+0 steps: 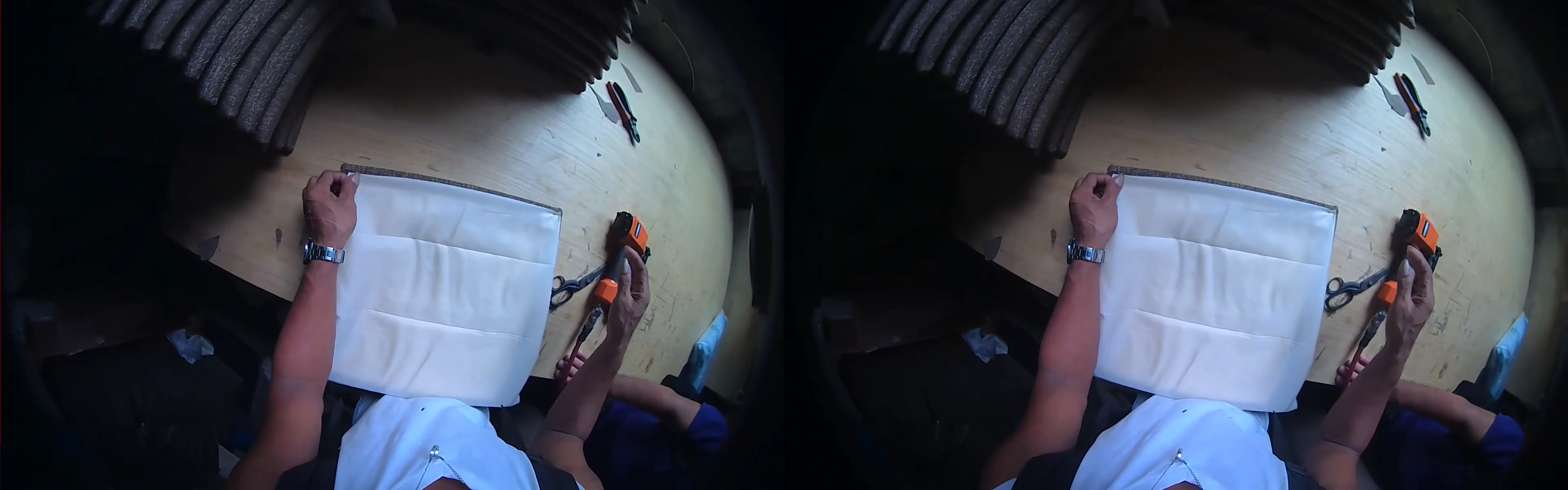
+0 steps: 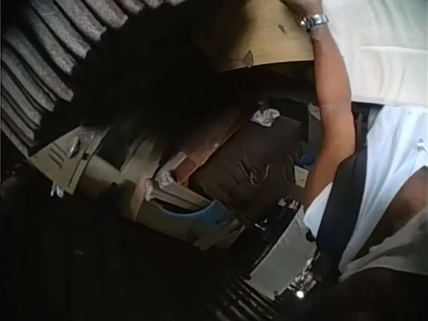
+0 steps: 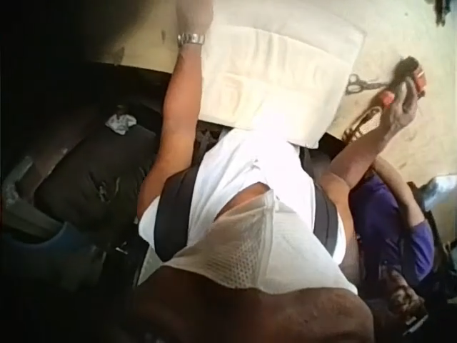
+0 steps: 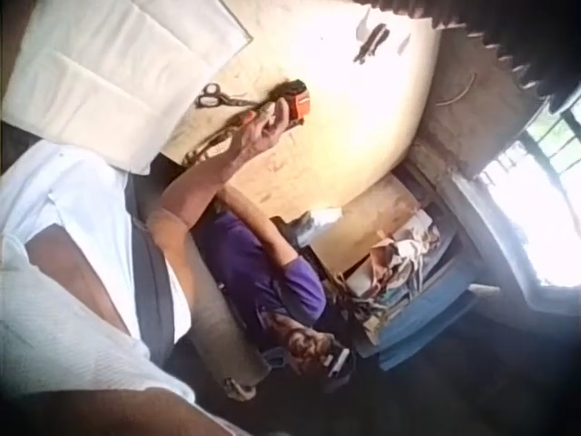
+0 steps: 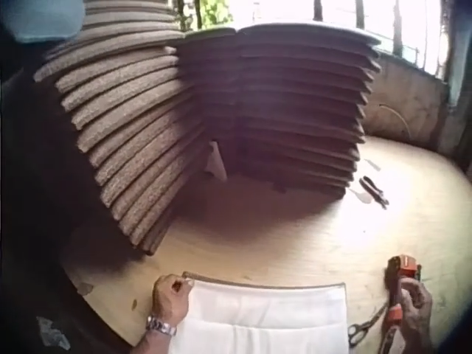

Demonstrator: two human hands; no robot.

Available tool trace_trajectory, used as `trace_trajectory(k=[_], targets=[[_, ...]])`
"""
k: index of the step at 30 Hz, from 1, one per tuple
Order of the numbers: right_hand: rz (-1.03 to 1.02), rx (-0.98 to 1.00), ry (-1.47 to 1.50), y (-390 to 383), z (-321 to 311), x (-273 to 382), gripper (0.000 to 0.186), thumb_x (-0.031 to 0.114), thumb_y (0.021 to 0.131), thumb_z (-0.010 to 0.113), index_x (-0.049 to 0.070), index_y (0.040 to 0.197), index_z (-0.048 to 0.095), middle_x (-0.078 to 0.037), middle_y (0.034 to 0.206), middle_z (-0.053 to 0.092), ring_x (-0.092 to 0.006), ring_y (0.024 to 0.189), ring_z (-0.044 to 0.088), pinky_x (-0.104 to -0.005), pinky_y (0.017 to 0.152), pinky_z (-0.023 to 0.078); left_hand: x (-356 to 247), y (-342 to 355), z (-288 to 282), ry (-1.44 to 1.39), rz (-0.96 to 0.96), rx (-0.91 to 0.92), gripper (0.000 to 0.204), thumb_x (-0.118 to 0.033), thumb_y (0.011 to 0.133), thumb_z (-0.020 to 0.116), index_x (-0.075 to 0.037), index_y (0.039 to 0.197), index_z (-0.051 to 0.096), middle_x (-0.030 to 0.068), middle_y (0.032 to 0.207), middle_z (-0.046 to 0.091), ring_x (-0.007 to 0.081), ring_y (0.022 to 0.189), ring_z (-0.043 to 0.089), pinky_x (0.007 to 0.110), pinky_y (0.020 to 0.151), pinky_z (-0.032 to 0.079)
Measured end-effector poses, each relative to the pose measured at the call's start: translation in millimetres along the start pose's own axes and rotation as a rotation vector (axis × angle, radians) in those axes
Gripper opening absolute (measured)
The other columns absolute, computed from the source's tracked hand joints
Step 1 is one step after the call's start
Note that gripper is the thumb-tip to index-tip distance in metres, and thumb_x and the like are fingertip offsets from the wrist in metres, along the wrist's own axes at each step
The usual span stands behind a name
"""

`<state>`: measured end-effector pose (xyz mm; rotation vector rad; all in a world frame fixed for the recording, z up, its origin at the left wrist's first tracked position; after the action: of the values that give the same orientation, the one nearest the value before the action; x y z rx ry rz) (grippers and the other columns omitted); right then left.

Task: Stapling fabric onto a foam cushion using a pneumatic staple gun.

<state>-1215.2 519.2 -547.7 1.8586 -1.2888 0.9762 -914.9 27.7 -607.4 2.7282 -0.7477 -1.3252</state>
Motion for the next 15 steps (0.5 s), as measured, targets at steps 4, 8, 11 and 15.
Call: trace_trajectory(k=[4, 8, 11, 15], targets=[[0.069, -0.185, -0.174, -7.5, -36.3, -42.2, 0.033, 0.017, 0.104, 0.062, -0.002, 0.131, 0.062, -0.014, 0.127, 0.066, -0.021, 0.118, 0.062, -0.0348, 0.101, 0.05, -4.4, -11.8, 0.8, 0.03, 0.123, -0.142, 0.017, -0.011, 0.089, 0.078, -0.001, 0.085, 0.066, 0.0116, 0.094, 0.064, 0.0257, 0.076, 0.061, 0.039, 0.072, 0.052], [0.098, -0.21, -0.688, -13.8, -51.3, -65.9, 0.049, 0.03, 0.099, 0.068, -0.003, 0.133, 0.058, -0.022, 0.126, 0.064, -0.0367, 0.119, 0.062, -0.0441, 0.104, 0.047, -1.3, -8.6, 5.1, 0.036, 0.052, -0.075, 0.016, -0.011, 0.089, 0.078, -0.002, 0.086, 0.066, 0.0099, 0.095, 0.062, 0.0225, 0.076, 0.06, 0.037, 0.073, 0.052], [0.22, -0.122, -0.766, -11.3, -46.4, -73.5, 0.067, 0.048, 0.095, 0.069, -0.002, 0.138, 0.055, -0.024, 0.128, 0.063, -0.0398, 0.121, 0.059, -0.0466, 0.104, 0.047, 2.9, -4.7, 2.1, 0.088, 0.038, -0.049, 0.016, -0.014, 0.089, 0.079, -0.002, 0.088, 0.067, 0.0097, 0.092, 0.061, 0.0236, 0.077, 0.061, 0.038, 0.073, 0.052], [0.286, 0.009, -0.956, 2.6, -28.1, -61.7, 0.082, 0.064, 0.091, 0.066, 0.001, 0.142, 0.054, -0.022, 0.131, 0.063, -0.04, 0.122, 0.059, -0.0495, 0.102, 0.047, 9.4, -1.4, -1.4, 0.131, 0.112, -0.031, 0.02, -0.02, 0.089, 0.08, -0.003, 0.088, 0.069, 0.0099, 0.091, 0.06, 0.0248, 0.079, 0.061, 0.038, 0.075, 0.051]])
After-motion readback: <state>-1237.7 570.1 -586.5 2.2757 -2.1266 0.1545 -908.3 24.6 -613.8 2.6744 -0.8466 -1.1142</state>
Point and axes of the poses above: each hand's wrist, its own y-axis towards the middle knuckle, its own z-axis out of the palm, x = y × z, the point moved 7 cm from there along y, towards the middle knuckle
